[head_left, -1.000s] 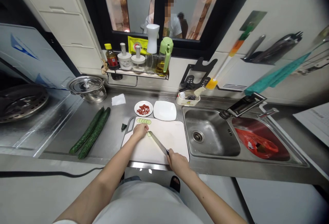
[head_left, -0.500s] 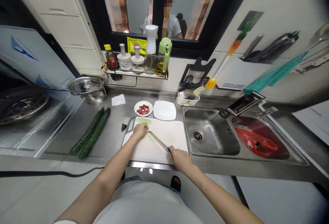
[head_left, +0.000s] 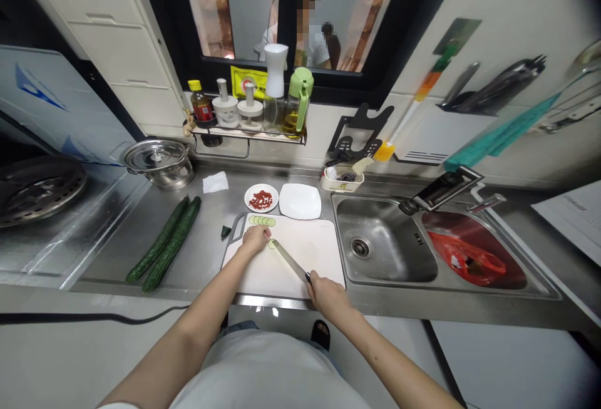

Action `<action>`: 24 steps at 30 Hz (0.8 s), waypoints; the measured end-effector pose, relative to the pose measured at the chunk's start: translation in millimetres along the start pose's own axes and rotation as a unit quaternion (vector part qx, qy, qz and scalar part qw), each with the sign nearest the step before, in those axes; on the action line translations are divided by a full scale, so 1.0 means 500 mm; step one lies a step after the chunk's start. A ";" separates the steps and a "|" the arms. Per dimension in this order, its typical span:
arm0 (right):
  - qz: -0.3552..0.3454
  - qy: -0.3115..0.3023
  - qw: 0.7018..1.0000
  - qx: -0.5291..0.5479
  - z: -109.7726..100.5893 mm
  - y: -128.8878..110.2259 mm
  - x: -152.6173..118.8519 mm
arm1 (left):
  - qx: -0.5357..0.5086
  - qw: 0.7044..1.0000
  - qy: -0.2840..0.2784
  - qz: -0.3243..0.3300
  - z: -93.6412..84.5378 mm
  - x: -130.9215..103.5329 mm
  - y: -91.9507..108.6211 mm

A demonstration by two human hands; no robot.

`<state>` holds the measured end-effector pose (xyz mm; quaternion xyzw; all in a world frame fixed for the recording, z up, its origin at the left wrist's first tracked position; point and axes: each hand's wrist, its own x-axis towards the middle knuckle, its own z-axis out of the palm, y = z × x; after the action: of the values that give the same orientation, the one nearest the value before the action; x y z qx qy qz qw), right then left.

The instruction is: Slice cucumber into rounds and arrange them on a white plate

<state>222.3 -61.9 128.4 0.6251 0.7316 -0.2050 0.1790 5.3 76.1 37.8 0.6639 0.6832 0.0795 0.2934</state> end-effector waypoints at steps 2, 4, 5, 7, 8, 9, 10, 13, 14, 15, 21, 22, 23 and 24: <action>-0.007 0.008 1.000 0.001 0.005 0.000 0.006 | 0.000 1.000 0.000 0.001 0.001 0.000 0.000; -0.012 0.013 1.000 -0.003 0.007 0.000 0.012 | 0.000 1.000 0.001 -0.001 0.001 0.000 0.000; -0.013 0.014 1.000 -0.009 0.007 0.001 0.014 | 0.001 1.000 0.001 -0.003 0.001 0.000 0.000; -0.016 0.020 0.999 -0.024 0.006 0.002 0.018 | 0.001 1.000 -0.001 -0.006 0.001 0.000 0.000; -0.019 0.023 0.999 -0.032 0.004 0.003 0.019 | 0.001 1.000 -0.002 -0.008 0.001 0.000 0.000; -0.021 0.026 0.999 -0.038 0.002 0.005 0.020 | 0.002 1.000 -0.003 -0.009 0.000 0.000 0.000; -0.023 0.029 0.998 -0.042 0.000 0.007 0.020 | 0.003 1.000 -0.003 -0.011 0.000 0.000 0.000; -0.026 0.037 0.998 -0.050 -0.005 0.013 0.021 | 0.006 1.000 -0.003 -0.012 -0.001 -0.001 0.002; -0.026 0.038 0.998 -0.052 -0.006 0.014 0.022 | 0.007 1.000 -0.003 -0.011 -0.001 -0.001 0.003; -0.028 0.037 0.998 -0.052 -0.008 0.015 0.022 | 0.008 1.000 -0.002 -0.011 -0.002 -0.002 0.004; -0.025 0.019 0.999 -0.025 -0.016 0.012 0.020 | 0.012 1.000 0.000 -0.006 -0.005 -0.005 0.006; -0.025 0.014 0.999 -0.018 -0.019 0.010 0.017 | 0.012 1.000 0.001 -0.005 -0.005 -0.005 0.007; -0.025 0.007 1.000 -0.012 -0.022 0.009 0.014 | 0.013 1.000 0.001 -0.003 -0.005 -0.006 0.007; -0.023 0.000 1.000 -0.008 -0.025 0.007 0.009 | 0.014 1.000 0.002 -0.002 -0.005 -0.007 0.007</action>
<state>224.9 -51.1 136.7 0.6069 0.7472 -0.2032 0.1791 6.8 74.1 42.7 0.6664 0.6860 0.0709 0.2833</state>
